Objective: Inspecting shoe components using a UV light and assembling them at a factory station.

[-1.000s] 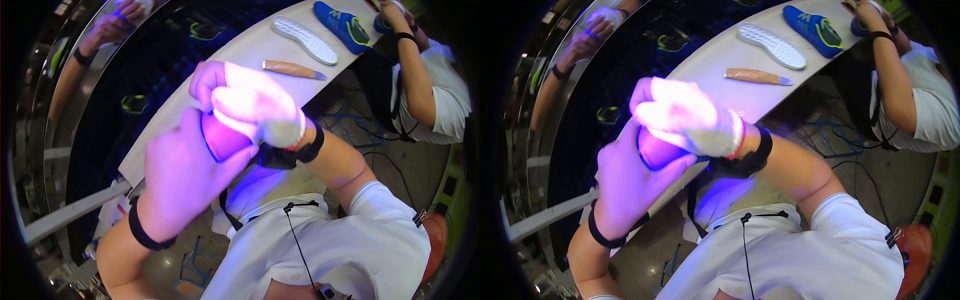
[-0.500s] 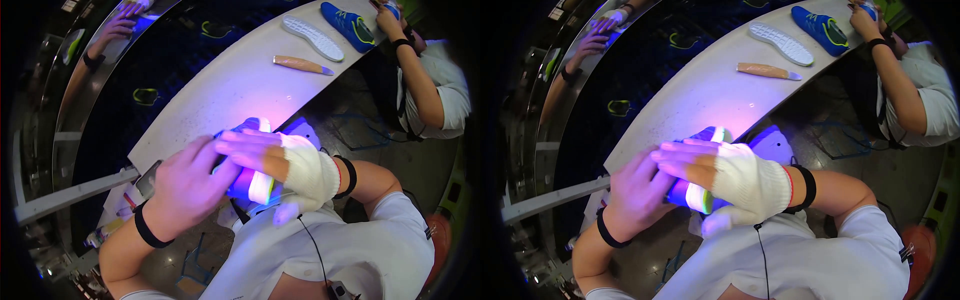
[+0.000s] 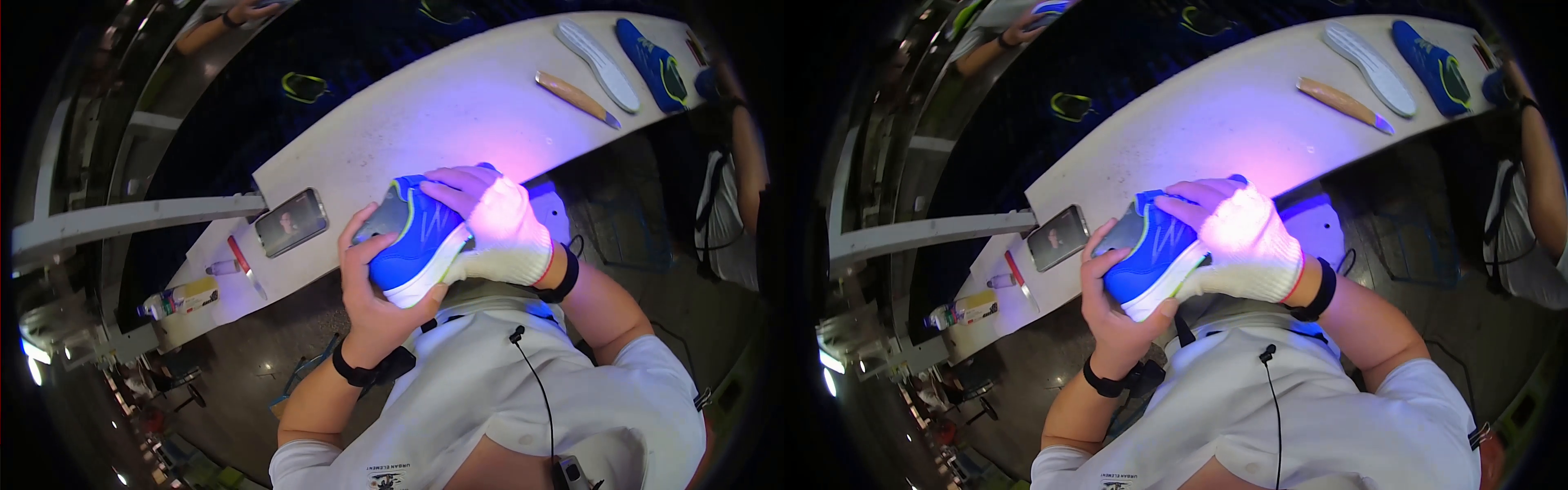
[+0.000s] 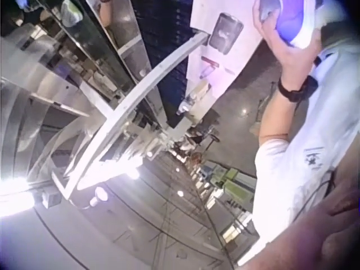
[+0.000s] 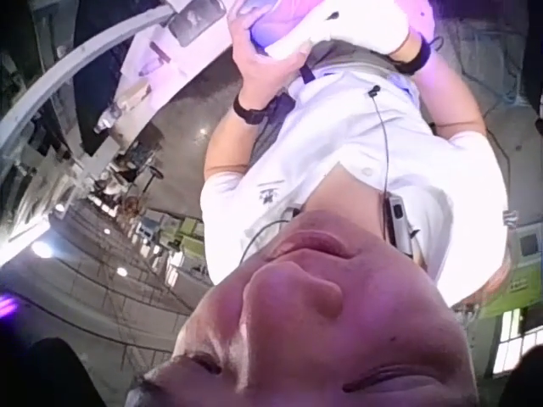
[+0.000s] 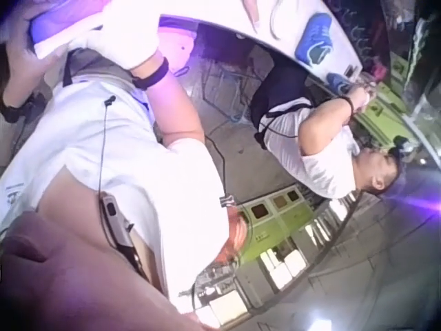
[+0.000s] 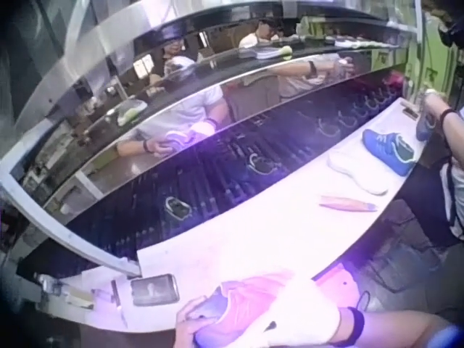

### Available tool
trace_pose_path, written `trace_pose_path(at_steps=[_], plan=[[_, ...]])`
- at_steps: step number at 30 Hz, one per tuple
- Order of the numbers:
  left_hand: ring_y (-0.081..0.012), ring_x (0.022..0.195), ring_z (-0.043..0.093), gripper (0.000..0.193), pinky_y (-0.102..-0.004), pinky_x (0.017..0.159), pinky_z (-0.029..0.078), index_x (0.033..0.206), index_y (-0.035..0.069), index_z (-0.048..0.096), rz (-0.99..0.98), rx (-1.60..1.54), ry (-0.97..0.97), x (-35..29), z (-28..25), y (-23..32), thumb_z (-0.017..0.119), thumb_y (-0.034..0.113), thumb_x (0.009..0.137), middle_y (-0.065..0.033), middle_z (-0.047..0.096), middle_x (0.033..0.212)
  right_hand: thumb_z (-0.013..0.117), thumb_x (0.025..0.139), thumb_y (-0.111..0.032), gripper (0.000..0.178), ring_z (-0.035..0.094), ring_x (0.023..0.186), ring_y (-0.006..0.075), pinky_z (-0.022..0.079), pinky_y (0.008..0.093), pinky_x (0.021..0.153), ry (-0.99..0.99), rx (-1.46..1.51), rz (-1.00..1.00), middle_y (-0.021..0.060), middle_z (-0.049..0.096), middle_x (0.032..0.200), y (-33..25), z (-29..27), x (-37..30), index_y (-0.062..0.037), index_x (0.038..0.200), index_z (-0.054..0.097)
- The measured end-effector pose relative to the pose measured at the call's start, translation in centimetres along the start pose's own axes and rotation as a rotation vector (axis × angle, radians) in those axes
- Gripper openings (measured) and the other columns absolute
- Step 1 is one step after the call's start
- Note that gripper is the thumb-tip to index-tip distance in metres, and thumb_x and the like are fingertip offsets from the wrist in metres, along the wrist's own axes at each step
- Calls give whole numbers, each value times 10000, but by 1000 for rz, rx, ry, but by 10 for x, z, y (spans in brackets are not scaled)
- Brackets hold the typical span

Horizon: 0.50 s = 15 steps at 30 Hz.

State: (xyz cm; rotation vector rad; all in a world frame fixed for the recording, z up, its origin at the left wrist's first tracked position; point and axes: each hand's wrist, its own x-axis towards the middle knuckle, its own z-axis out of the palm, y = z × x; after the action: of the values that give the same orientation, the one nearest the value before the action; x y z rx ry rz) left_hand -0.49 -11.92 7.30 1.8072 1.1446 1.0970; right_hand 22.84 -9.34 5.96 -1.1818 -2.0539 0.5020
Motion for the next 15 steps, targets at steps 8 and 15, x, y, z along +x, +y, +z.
trace_pose_path(at_steps=[8,15], plan=[[-226,1230,587,607,-371,1053,491,1269,84,560,-460,-250,11,23,-16,13,926,144,788,-156,580,1343,902,706,-494,871,623,1300,421,484,501,1099,47,4,-2,223,652,1410,-5,-3,0,-1,1378,649],[-162,977,637,529,-320,852,550,1289,66,618,475,-61,470,147,-127,131,848,44,813,-50,610,1136,748,977,-183,354,623,1288,404,480,486,1109,538,-366,347,231,667,1377,166,-66,-31,21,1263,705]])
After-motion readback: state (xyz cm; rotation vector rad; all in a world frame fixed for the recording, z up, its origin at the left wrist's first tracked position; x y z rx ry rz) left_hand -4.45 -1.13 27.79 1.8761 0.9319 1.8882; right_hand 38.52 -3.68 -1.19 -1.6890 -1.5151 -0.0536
